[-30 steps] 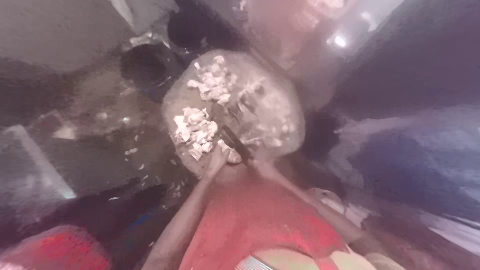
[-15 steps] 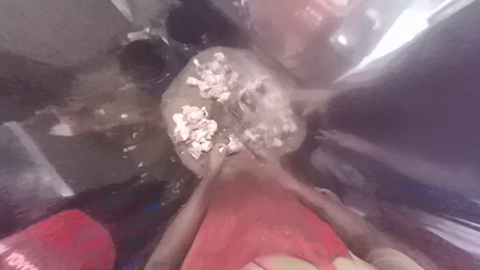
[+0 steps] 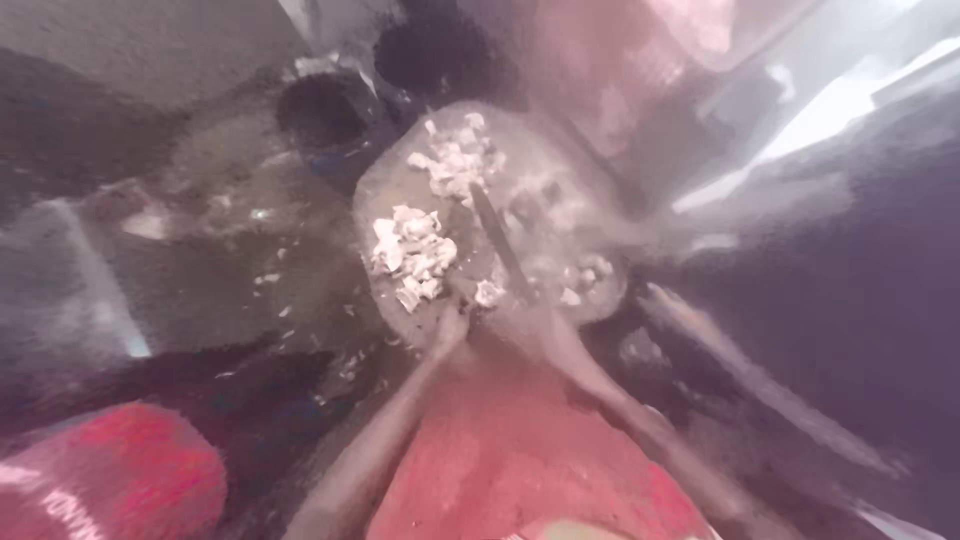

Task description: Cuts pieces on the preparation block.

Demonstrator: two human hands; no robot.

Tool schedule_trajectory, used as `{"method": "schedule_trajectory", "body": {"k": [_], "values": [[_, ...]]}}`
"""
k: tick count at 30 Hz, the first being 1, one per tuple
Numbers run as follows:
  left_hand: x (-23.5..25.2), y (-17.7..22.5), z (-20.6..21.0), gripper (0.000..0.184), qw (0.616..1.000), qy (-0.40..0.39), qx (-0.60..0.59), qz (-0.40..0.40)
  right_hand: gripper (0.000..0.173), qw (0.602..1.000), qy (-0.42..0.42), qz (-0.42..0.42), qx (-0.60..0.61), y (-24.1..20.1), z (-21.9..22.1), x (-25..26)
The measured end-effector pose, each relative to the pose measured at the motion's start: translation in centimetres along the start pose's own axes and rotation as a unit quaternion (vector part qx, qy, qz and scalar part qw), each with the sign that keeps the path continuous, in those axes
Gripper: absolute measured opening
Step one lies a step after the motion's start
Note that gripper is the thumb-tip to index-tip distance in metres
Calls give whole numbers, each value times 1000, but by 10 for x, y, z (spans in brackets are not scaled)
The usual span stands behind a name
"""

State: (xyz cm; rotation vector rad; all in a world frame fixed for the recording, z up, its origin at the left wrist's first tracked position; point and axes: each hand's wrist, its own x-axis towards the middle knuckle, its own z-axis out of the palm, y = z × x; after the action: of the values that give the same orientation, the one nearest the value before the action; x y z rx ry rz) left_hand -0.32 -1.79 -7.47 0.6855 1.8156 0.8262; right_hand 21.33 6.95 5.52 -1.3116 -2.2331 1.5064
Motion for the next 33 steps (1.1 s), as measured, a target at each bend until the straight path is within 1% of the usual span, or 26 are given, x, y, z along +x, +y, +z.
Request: {"method": "schedule_trajectory", "body": {"k": [1, 2, 3, 5, 6, 7, 8, 9, 10, 11, 12, 14, 16, 18, 20, 22, 24, 26, 27, 28, 29, 30, 31, 33], "values": [[-3, -2, 2, 37, 1000, 5, -1, 4, 54, 998, 27, -62, 21, -15, -4, -5], [-5, -1, 3, 35, 1000, 2, -9, 5, 66, 990, 58, -123, 47, -29, -6, -9], [-4, -2, 2, 34, 1000, -9, -21, 13, 73, 979, 83, -175, 70, -42, -7, -11], [-3, -1, 3, 33, 999, -22, -36, 13, 79, 961, 97, -244, 82, -56, -3, -17], [-4, 1, 4, 32, 999, -22, -34, 17, 80, 960, 103, -252, 67, -47, 5, -18], [-5, 3, 4, 33, 999, -18, -24, 20, 82, 968, 96, -227, 52, -30, 18, -17], [-7, 5, 3, 33, 1000, -12, 2, 18, 78, 983, 65, -168, 25, -6, 33, -16], [-10, 10, 1, 34, 999, -4, 40, 6, 69, 997, 5, -77, -11, 19, 46, -14], [-9, 13, 1, 35, 998, 1, 66, -19, 63, 996, -69, 36, -43, 40, 55, -9], [-5, 8, 3, 35, 996, 1, 87, -32, 63, 984, -118, 116, -70, 56, 63, -3], [-1, 2, 2, 34, 995, -4, 93, -36, 66, 974, -143, 153, -89, 64, 67, 1], [-10, -9, -11, 31, 997, -29, 66, -18, 69, 967, -160, 171, -99, 68, 72, -2], [-28, -3, -36, 31, 997, -70, 15, 3, 73, 968, -161, 168, -98, 75, 72, -2], [-41, 8, -63, 30, 998, -66, -14, 1, 75, 970, -156, 159, -94, 87, 68, -1], [-44, 23, -90, 30, 999, -40, 9, -16, 69, 977, -143, 145, -62, 97, 60, 0], [-31, 46, -113, 31, 998, -24, 60, -5, 61, 977, -145, 153, -6, 100, 39, 2], [-14, 80, -128, 34, 997, -8, 73, 33, 56, 979, -126, 162, 23, 104, 19, 5], [4, 122, -130, 33, 997, 11, 28, 78, 50, 983, -73, 163, 40, 112, 7, 5], [16, 141, -129, 37, 995, 18, -4, 97, 48, 986, -37, 155, 38, 111, 5, 5], [31, 154, -129, 42, 993, 24, -19, 115, 47, 990, -1, 140, 19, 107, 4, 5], [45, 163, -129, 46, 991, 32, -8, 128, 49, 991, 20, 131, -7, 100, 3, 3], [59, 164, -129, 48, 990, 46, 12, 131, 52, 990, 21, 133, -30, 94, 2, -1], [70, 165, -127, 47, 989, 65, 29, 128, 54, 987, 3, 150, -50, 89, 0, -5], [83, 168, -122, 40, 990, 73, 45, 115, 57, 978, -57, 186, -79, 91, -3, -13]]}}
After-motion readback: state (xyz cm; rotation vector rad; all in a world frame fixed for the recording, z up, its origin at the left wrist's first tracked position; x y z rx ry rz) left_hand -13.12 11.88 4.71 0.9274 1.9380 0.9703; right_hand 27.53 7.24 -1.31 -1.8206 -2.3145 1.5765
